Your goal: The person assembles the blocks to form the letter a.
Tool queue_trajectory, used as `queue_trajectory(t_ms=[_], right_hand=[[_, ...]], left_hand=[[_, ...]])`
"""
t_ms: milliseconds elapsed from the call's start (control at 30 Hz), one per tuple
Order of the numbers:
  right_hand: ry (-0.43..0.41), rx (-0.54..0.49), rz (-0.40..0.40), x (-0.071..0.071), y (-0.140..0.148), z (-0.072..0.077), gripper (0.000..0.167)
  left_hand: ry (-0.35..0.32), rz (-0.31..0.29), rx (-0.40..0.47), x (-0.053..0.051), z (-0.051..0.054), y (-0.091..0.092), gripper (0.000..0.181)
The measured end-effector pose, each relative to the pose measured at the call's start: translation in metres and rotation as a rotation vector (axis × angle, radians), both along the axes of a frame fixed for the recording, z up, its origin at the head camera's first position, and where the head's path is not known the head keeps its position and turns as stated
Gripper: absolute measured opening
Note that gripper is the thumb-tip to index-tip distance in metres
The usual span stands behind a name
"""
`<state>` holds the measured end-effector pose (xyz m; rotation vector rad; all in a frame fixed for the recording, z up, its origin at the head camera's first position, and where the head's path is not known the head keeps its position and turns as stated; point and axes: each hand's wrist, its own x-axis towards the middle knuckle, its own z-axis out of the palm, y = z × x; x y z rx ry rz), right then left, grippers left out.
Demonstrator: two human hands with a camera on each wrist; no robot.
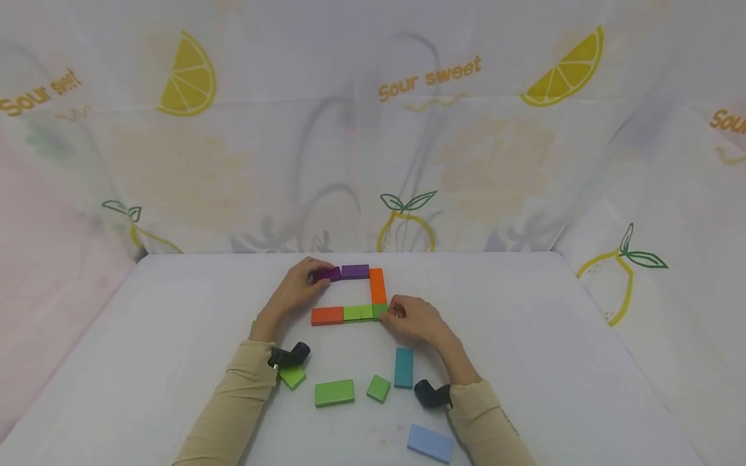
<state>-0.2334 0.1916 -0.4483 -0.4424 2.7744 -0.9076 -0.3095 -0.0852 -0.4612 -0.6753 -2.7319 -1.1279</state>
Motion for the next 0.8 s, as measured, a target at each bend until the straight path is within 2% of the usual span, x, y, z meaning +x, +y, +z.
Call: queue_trajectory(t_ms=[200,333,433,667,800], right_hand=[[-0.008,-0.015,0.009,0.002,0.0,0.001,0.021],[-0.005,-0.024,0.011,0.003,0.0,0.004,0.02],[-0.013,-0.034,0.016,0.002,0.002,0.006,0.019],[-0.044,-0.079,0.031,0.004,0.002,0.005,0.018],[-0.063,-0.073,0.027,0.007,0.006,0.009,0.017]], left_hand=[[-0.024,0.001,0.011,-0.001,0.004,-0.005,0.029],[-0.047,0.021,0.052,-0.005,0.006,-0.013,0.028],[-0.058,0.015,0.09,-0.005,0.008,-0.019,0.028],[-0.102,-0.03,0.091,0.004,0.025,-0.027,0.03],[-0.089,-0.053,0.105,0.012,0.03,-0.03,0.03]])
